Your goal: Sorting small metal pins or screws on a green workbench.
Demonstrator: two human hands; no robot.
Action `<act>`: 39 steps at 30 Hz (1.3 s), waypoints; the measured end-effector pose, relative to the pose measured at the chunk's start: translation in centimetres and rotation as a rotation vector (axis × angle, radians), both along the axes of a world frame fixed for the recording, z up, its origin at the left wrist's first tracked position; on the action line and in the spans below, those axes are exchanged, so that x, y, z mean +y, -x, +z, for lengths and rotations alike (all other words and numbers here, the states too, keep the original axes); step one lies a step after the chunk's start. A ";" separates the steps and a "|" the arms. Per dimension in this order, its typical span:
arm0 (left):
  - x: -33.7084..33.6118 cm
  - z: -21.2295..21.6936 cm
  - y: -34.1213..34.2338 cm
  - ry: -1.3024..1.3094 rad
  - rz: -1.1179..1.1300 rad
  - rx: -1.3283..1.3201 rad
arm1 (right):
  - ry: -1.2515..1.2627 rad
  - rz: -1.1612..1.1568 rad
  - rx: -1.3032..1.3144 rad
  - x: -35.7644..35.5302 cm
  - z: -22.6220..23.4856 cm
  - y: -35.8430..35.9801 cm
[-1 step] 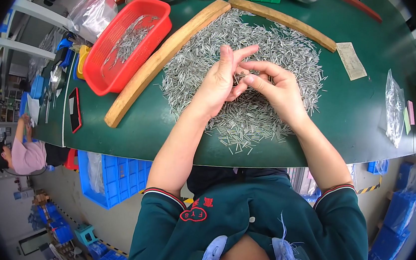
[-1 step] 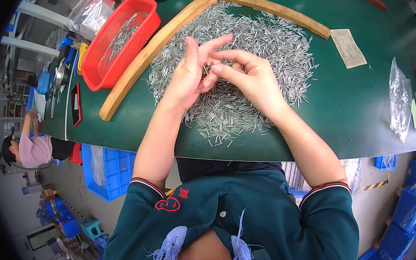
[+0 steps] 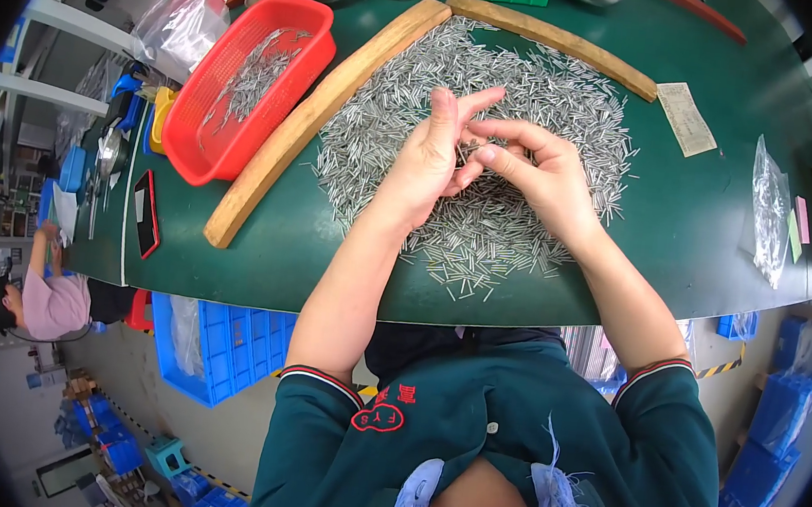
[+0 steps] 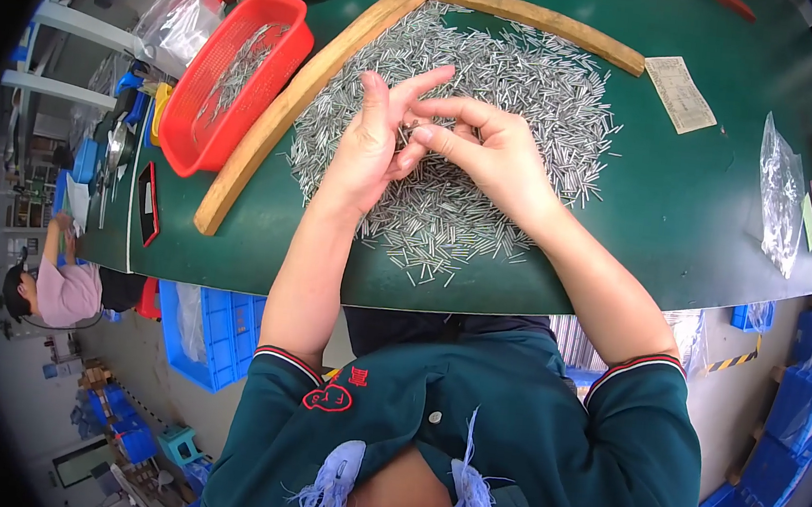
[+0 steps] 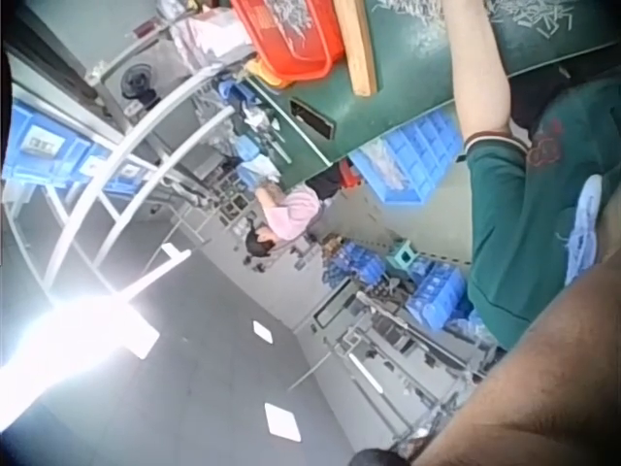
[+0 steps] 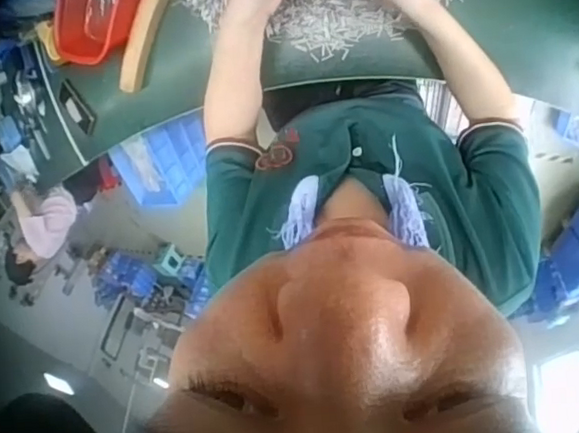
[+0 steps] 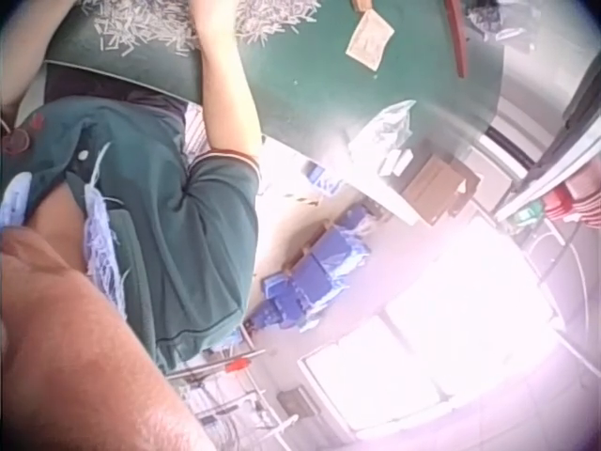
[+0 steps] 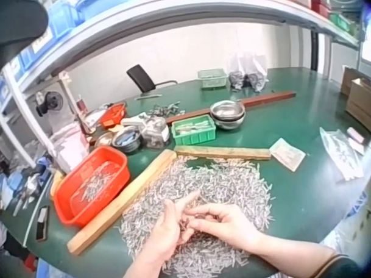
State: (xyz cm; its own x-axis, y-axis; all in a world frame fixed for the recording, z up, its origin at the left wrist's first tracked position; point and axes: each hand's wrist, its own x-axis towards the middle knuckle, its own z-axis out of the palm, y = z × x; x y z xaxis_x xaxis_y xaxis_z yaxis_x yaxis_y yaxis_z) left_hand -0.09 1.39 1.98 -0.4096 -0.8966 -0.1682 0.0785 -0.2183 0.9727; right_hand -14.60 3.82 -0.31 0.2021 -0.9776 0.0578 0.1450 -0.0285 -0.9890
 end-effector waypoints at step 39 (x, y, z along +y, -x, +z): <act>0.2 -1.2 0.6 0.057 -0.080 -0.081 | 0.430 -0.249 0.639 0.6 0.6 0.1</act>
